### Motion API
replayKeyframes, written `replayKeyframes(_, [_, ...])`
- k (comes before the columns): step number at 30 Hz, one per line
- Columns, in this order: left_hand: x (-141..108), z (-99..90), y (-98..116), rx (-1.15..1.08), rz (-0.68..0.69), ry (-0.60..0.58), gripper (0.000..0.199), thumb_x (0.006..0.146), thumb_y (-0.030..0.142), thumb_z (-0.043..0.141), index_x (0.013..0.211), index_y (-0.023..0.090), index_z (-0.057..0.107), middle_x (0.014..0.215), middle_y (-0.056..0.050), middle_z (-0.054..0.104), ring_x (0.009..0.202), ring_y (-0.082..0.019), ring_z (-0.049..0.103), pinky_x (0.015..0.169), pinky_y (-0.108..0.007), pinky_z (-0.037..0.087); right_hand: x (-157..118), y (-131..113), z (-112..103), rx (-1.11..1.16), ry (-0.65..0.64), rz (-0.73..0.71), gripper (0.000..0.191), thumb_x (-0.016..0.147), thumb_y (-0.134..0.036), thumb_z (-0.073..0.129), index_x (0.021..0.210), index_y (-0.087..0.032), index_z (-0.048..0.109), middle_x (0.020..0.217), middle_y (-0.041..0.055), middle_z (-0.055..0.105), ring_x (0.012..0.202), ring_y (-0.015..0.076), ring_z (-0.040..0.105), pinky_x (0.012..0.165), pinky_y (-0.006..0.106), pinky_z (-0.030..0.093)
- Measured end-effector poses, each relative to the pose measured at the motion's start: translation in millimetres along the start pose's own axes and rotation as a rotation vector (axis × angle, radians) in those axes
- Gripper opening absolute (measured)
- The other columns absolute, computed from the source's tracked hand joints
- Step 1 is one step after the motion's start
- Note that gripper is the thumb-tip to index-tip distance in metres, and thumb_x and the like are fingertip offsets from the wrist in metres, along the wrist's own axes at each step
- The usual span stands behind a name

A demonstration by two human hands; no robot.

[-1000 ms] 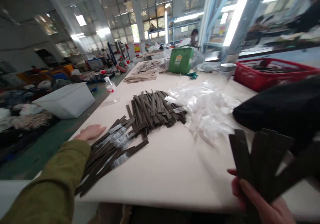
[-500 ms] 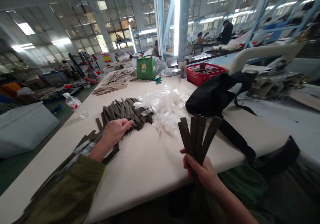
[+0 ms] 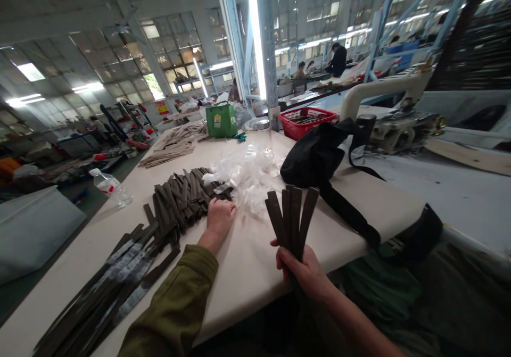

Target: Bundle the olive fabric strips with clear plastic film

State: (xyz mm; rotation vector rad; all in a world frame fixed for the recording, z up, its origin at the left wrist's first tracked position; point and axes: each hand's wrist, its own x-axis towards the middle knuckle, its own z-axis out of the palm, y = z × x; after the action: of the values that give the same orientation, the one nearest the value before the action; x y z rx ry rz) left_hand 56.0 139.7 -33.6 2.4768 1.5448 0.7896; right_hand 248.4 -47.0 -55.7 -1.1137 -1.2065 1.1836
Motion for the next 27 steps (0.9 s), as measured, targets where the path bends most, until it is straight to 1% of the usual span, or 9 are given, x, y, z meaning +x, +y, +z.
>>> replayKeyframes(3, [-6.1,-14.1,-8.8,-0.12,-0.102,0.073,0.012,0.076,0.025,0.06,0.073,0.02,0.07,0.082,-0.006,0.072,0.079,-0.021,0.061,0.089,-0.038,0.04,0.6,-3.3,0.7,0.015,0.006,0.004,0.043,0.087,-0.053,0.051,0.101,-0.013,0.058,0.065,-0.0023,0.056,0.046,0.0109,0.052,0.047,0.024,0.039])
replayKeyframes(6, [-23.1,-28.5,-10.6,-0.253,-0.184,0.139,0.022,0.078,0.038,0.059,0.078,0.018,0.067,0.078,-0.004,0.069,0.072,-0.018,0.062,0.071,-0.029,0.045,4.3,-9.3,0.6,0.05,0.017,0.036,0.041,0.085,-0.051,0.054,0.099,-0.014,0.059,0.065,-0.0027,0.056,0.046,0.0106,0.051,0.047,0.024,0.039])
replayKeyframes(9, [-50.5,-36.1,-0.3,-0.616,-0.339,0.205,0.028,0.073,0.045,0.065,0.077,0.017,0.063,0.071,0.0,0.065,0.066,-0.014,0.059,0.065,-0.025,0.045,11.5,-16.7,3.0,0.117,0.016,0.091,0.035,0.082,-0.044,0.06,0.098,-0.014,0.06,0.069,-0.0013,0.061,0.047,0.0094,0.051,0.047,0.023,0.039])
replayKeyframes(12, [-80.5,-37.2,17.9,-1.064,-0.531,0.231,0.029,0.065,0.04,0.075,0.076,0.017,0.061,0.066,0.003,0.062,0.061,-0.011,0.056,0.064,-0.023,0.045,20.7,-23.3,12.9,0.189,0.04,0.153,0.031,0.079,-0.038,0.064,0.096,-0.013,0.06,0.078,0.0033,0.068,0.047,0.0082,0.05,0.046,0.022,0.039])
replayKeyframes(14, [-97.7,-36.8,29.9,-1.186,-0.581,0.222,0.029,0.063,0.037,0.077,0.076,0.017,0.06,0.068,0.004,0.062,0.061,-0.01,0.056,0.064,-0.023,0.045,27.4,-26.4,23.3,0.217,0.052,0.18,0.03,0.077,-0.037,0.067,0.094,-0.013,0.059,0.083,0.0063,0.071,0.046,0.0076,0.05,0.044,0.022,0.039])
replayKeyframes(17, [-116.2,-36.5,43.5,-1.268,-0.582,0.197,0.027,0.064,0.036,0.077,0.075,0.018,0.059,0.073,0.003,0.064,0.065,-0.011,0.058,0.066,-0.023,0.046,38.5,-27.7,39.6,0.282,0.03,0.215,0.031,0.073,-0.037,0.071,0.092,-0.014,0.059,0.086,0.0066,0.072,0.044,0.0069,0.051,0.042,0.02,0.038])
replayKeyframes(21, [-130.2,-34.9,52.3,-1.293,-0.592,0.127,0.028,0.064,0.037,0.078,0.075,0.019,0.059,0.072,0.003,0.064,0.065,-0.012,0.058,0.066,-0.024,0.046,55.6,-24.1,54.4,0.354,0.015,0.264,0.03,0.069,-0.033,0.073,0.087,-0.014,0.06,0.066,-0.0004,0.064,0.041,0.0065,0.048,0.039,0.019,0.036])
replayKeyframes(25, [-138.6,-32.8,49.3,-1.249,-0.63,0.098,0.028,0.065,0.039,0.076,0.075,0.02,0.058,0.07,0.004,0.064,0.062,-0.011,0.057,0.063,-0.023,0.043,70.5,-22.6,58.4,0.375,0.049,0.278,0.031,0.064,-0.026,0.073,0.088,-0.015,0.057,0.053,-0.007,0.051,0.041,0.0065,0.044,0.04,0.019,0.037])
replayKeyframes(27, [-140.5,-35.8,41.8,-1.138,-0.62,0.074,0.028,0.068,0.043,0.073,0.075,0.02,0.059,0.069,0.003,0.064,0.061,-0.013,0.057,0.062,-0.024,0.043,74.5,-25.7,56.1,0.37,0.067,0.262,0.032,0.062,-0.025,0.073,0.087,-0.016,0.056,0.052,-0.0077,0.05,0.041,0.0067,0.044,0.041,0.019,0.037])
